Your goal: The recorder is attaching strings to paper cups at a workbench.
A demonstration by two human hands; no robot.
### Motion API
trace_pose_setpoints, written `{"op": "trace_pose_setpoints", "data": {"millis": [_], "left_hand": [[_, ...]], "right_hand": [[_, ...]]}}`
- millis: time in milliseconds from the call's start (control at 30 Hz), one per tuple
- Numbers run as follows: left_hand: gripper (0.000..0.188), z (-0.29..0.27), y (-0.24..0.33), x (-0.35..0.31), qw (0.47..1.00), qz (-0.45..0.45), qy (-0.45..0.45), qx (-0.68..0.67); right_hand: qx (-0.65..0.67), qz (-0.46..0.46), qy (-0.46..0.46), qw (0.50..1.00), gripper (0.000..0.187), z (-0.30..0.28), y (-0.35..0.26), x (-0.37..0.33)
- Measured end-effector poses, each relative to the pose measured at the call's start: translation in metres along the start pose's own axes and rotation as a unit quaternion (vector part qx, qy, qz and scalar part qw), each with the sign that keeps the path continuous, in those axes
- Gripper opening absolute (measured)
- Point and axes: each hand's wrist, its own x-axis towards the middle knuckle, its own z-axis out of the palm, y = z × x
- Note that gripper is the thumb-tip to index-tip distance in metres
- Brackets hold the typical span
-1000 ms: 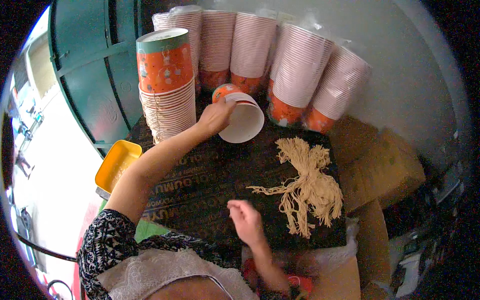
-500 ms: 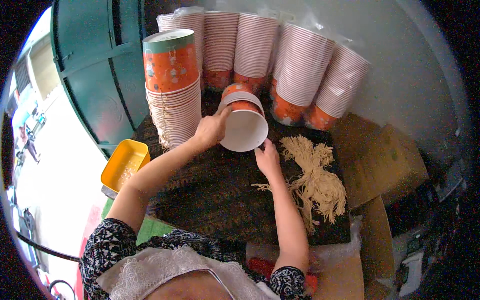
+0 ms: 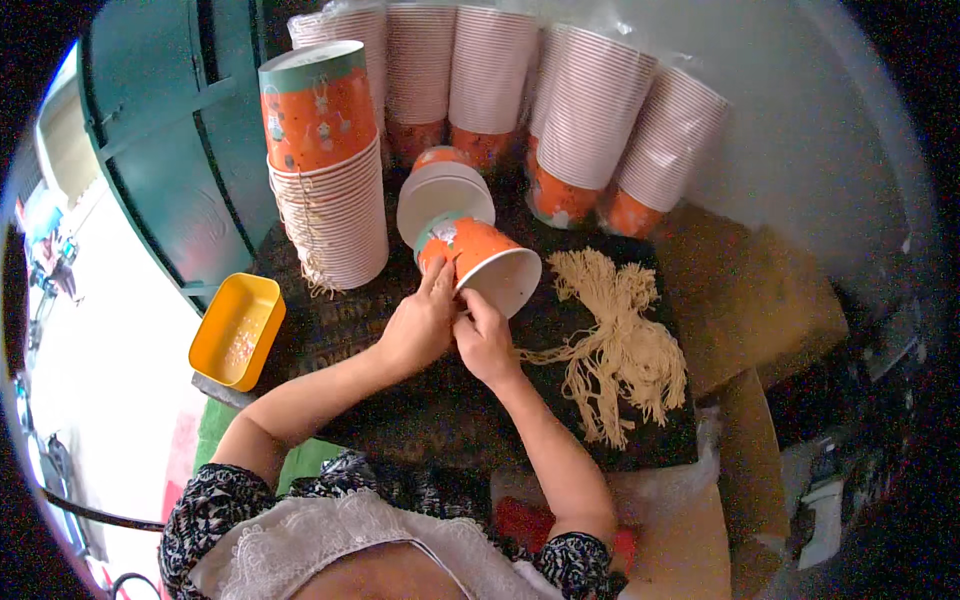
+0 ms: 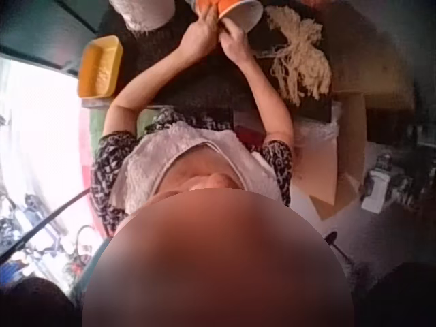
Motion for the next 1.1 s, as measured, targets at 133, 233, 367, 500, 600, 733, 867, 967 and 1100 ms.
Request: {"op": "trace_pose_setpoints", "data": {"millis": [133, 233, 367, 500, 600, 733, 867, 967, 1100], "left_hand": [[0.071, -0.018, 0.030, -0.036, 0.994, 0.014, -0.029, -0.103], [0.055, -0.032, 0.036, -0.051, 0.989, 0.072, 0.013, -0.128], [0.042, -0.056, 0.023, -0.047, 0.981, 0.120, 0.115, -0.105], [0.037, -0.067, 0.012, -0.044, 0.981, 0.115, 0.070, -0.137], [0.033, -0.069, 0.011, -0.046, 0.982, 0.092, 0.068, -0.148], [0.034, -0.070, 0.008, -0.048, 0.985, 0.070, 0.057, -0.149], [0.034, -0.069, 0.007, -0.049, 0.983, 0.084, 0.061, -0.153], [0.036, -0.076, 0.009, -0.049, 0.984, 0.110, 0.059, -0.129], [0.048, -0.088, 0.016, -0.052, 0.982, 0.138, 0.045, -0.117]], "right_hand": [[0.091, 0.004, 0.042, 0.995, 0.017, 0.009, -0.002, -0.019], [0.138, 0.016, 0.070, 0.988, 0.015, 0.012, -0.012, -0.037], [0.086, 0.054, 0.047, 0.994, 0.016, 0.007, -0.012, -0.064], [0.212, 0.053, 0.076, 0.973, 0.014, 0.022, -0.032, -0.075], [0.330, 0.084, 0.054, 0.939, 0.015, 0.026, -0.025, -0.081], [0.381, 0.074, 0.061, 0.920, 0.021, 0.033, -0.027, -0.083], [0.380, 0.060, 0.077, 0.920, 0.022, 0.040, -0.030, -0.084], [0.299, 0.058, 0.117, 0.945, 0.016, 0.041, -0.029, -0.088], [0.067, -0.031, 0.179, 0.981, 0.005, 0.027, -0.045, -0.088]]}}
